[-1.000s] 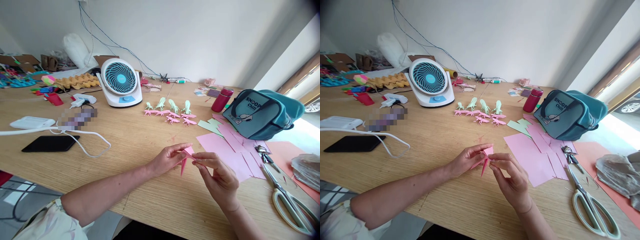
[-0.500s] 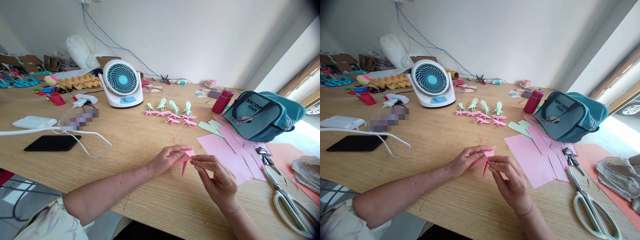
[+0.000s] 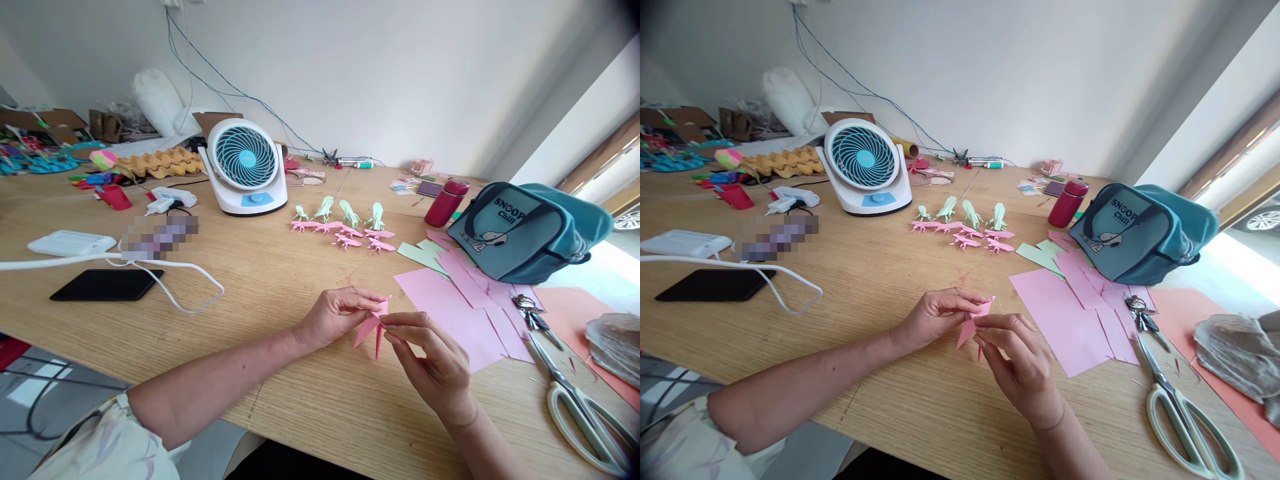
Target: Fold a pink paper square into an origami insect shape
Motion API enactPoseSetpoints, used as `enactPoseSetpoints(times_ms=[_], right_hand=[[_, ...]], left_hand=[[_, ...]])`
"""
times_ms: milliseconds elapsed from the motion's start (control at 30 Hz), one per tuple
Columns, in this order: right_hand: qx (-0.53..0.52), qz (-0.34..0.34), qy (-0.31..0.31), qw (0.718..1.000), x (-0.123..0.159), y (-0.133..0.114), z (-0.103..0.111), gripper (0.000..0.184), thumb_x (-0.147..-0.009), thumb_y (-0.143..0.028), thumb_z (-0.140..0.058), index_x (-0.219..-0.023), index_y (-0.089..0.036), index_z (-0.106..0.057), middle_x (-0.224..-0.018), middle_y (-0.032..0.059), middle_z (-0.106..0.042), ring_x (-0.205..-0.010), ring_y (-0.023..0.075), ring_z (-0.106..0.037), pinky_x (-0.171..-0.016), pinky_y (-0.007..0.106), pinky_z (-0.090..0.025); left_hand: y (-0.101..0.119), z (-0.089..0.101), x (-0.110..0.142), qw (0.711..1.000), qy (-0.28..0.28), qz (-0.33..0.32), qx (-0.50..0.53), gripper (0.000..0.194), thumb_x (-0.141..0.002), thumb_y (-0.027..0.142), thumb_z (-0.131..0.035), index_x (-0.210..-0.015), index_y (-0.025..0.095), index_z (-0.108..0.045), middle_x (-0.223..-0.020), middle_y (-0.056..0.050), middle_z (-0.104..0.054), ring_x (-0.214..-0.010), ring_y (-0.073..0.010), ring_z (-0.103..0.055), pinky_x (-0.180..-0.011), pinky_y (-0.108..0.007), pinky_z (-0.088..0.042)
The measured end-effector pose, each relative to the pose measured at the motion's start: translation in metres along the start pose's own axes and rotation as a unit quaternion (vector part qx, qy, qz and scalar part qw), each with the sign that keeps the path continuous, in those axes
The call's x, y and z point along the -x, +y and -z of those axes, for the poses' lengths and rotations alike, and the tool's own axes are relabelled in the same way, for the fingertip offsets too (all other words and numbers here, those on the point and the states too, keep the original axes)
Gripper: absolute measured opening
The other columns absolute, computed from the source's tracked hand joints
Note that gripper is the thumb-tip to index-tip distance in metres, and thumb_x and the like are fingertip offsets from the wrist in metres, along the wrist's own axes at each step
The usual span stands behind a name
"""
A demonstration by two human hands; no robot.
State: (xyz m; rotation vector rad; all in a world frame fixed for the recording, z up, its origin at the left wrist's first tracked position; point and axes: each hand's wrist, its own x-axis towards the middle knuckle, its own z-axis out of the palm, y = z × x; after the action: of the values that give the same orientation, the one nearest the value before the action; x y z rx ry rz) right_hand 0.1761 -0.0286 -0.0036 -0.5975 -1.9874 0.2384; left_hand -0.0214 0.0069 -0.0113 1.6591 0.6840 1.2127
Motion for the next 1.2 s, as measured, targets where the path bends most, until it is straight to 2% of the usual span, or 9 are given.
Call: enactPoseSetpoints(times_ms=[133,267,367,467,600,767,933,1033,1200], right_hand=[[0.010,0.006,-0.009,1.000,-0.001,0.000,-0.001,0.042,-0.085,0.004,-0.059,-0.115,-0.025,-0.061,-0.104,0.0087,-0.070,-0.091,0.0209,-0.066,-0.070,0.037,-0.055],[0.008,0.004,-0.003,1.000,-0.001,0.002,-0.002,0.042,-0.085,0.005,-0.060,-0.115,-0.024,-0.061,-0.104,0.0093,-0.069,-0.093,0.0208,-0.065,-0.071,0.036,-0.055],[0.010,0.011,-0.008,1.000,-0.001,0.002,-0.003,0.042,-0.085,0.005,-0.060,-0.114,-0.024,-0.061,-0.105,0.0092,-0.069,-0.094,0.0209,-0.065,-0.073,0.037,-0.055],[0.013,0.018,-0.021,1.000,-0.001,0.001,-0.003,0.039,-0.084,0.005,-0.060,-0.112,-0.022,-0.061,-0.105,0.0093,-0.069,-0.093,0.0206,-0.064,-0.073,0.037,-0.055],[0.027,0.023,-0.039,0.999,-0.001,0.000,-0.003,0.035,-0.084,0.004,-0.061,-0.108,-0.021,-0.060,-0.106,0.0095,-0.068,-0.092,0.0206,-0.063,-0.073,0.036,-0.054],[0.043,0.023,-0.072,0.996,0.001,0.002,-0.005,0.032,-0.086,0.001,-0.061,-0.109,-0.021,-0.060,-0.107,0.0096,-0.068,-0.093,0.0212,-0.062,-0.075,0.037,-0.053],[0.059,0.017,-0.086,0.994,0.001,0.003,-0.007,0.028,-0.089,0.000,-0.060,-0.108,-0.021,-0.060,-0.108,0.0097,-0.067,-0.091,0.0203,-0.062,-0.075,0.036,-0.052],[0.072,0.021,-0.104,0.992,0.001,0.004,-0.008,0.025,-0.090,-0.002,-0.059,-0.106,-0.020,-0.060,-0.108,0.0100,-0.066,-0.092,0.0204,-0.062,-0.076,0.036,-0.051],[0.083,0.024,-0.139,0.986,0.004,0.006,-0.008,0.020,-0.092,-0.004,-0.057,-0.105,-0.019,-0.059,-0.107,0.0105,-0.066,-0.093,0.0203,-0.063,-0.079,0.037,-0.050]], left_hand=[[-0.002,-0.002,0.001,0.998,0.018,0.041,0.036,0.021,-0.085,0.037,-0.072,-0.093,0.020,-0.079,-0.117,-0.010,-0.072,-0.112,-0.0228,-0.067,-0.096,-0.035,-0.055],[-0.006,-0.003,0.000,0.988,0.025,0.133,0.071,0.040,-0.079,0.043,-0.077,-0.110,0.017,-0.073,-0.119,-0.013,-0.071,-0.108,-0.0238,-0.068,-0.087,-0.032,-0.056],[-0.008,-0.005,0.000,0.969,0.018,0.197,0.149,0.060,-0.074,0.047,-0.081,-0.124,0.017,-0.064,-0.116,-0.015,-0.070,-0.098,-0.0222,-0.070,-0.082,-0.032,-0.056],[-0.009,-0.006,0.001,0.953,0.012,0.230,0.197,0.061,-0.074,0.048,-0.081,-0.123,0.016,-0.063,-0.111,-0.014,-0.072,-0.093,-0.0196,-0.070,-0.078,-0.029,-0.056],[-0.010,-0.006,0.002,0.954,0.007,0.237,0.183,0.048,-0.076,0.050,-0.078,-0.106,0.013,-0.072,-0.102,-0.010,-0.073,-0.090,-0.0189,-0.070,-0.078,-0.029,-0.056],[-0.005,-0.004,0.003,0.962,0.034,0.238,0.130,0.036,-0.080,0.046,-0.073,-0.091,0.011,-0.076,-0.084,-0.007,-0.073,-0.080,-0.0183,-0.070,-0.067,-0.025,-0.056],[0.008,-0.003,0.001,0.967,0.028,0.227,0.110,0.031,-0.086,0.038,-0.063,-0.093,0.011,-0.077,-0.089,-0.009,-0.074,-0.081,-0.0187,-0.071,-0.065,-0.023,-0.056],[0.011,-0.002,0.001,0.968,0.022,0.220,0.118,0.036,-0.088,0.041,-0.058,-0.095,0.011,-0.076,-0.088,-0.010,-0.074,-0.080,-0.0190,-0.070,-0.064,-0.024,-0.056],[0.001,-0.002,0.002,0.976,0.030,0.201,0.082,0.040,-0.085,0.048,-0.065,-0.090,0.010,-0.076,-0.083,-0.007,-0.071,-0.076,-0.0164,-0.066,-0.064,-0.024,-0.057]])
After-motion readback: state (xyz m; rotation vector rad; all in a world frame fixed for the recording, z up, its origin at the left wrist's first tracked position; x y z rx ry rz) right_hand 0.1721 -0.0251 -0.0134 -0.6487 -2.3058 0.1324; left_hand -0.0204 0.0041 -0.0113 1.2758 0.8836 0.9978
